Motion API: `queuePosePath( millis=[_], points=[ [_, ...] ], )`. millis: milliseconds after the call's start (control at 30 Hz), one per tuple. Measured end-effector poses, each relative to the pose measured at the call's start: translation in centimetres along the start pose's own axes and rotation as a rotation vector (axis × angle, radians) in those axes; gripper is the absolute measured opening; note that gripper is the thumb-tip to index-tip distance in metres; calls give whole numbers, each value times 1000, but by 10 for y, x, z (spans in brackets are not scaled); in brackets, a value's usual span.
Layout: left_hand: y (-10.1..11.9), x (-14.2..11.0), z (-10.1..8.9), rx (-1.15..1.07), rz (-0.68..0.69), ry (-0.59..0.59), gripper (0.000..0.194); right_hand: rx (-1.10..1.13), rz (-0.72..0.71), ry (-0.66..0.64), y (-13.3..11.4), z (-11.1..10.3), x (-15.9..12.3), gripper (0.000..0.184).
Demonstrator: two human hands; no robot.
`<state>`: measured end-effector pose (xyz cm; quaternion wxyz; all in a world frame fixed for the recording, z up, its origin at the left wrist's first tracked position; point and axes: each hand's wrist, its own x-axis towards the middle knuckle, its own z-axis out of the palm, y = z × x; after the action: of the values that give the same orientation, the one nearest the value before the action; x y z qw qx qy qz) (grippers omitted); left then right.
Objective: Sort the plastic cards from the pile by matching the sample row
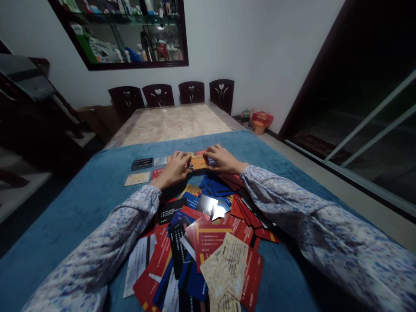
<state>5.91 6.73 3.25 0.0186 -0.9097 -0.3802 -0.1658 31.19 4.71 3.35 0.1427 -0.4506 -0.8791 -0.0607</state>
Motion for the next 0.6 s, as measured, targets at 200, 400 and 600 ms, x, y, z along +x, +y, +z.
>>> queuePosePath(
  millis=[200,400,600],
  points=[
    [-17,-1,-6,-3,-43,-26,45,11,-27,-12,1,8,25,43],
    [-32,3,-7,16,-87,-64,40,43,-7,-67,-1,9,46,29],
    [-43,11,-7,11,-106,-76,36,35,16,-124,3,13,64,34]
  ],
)
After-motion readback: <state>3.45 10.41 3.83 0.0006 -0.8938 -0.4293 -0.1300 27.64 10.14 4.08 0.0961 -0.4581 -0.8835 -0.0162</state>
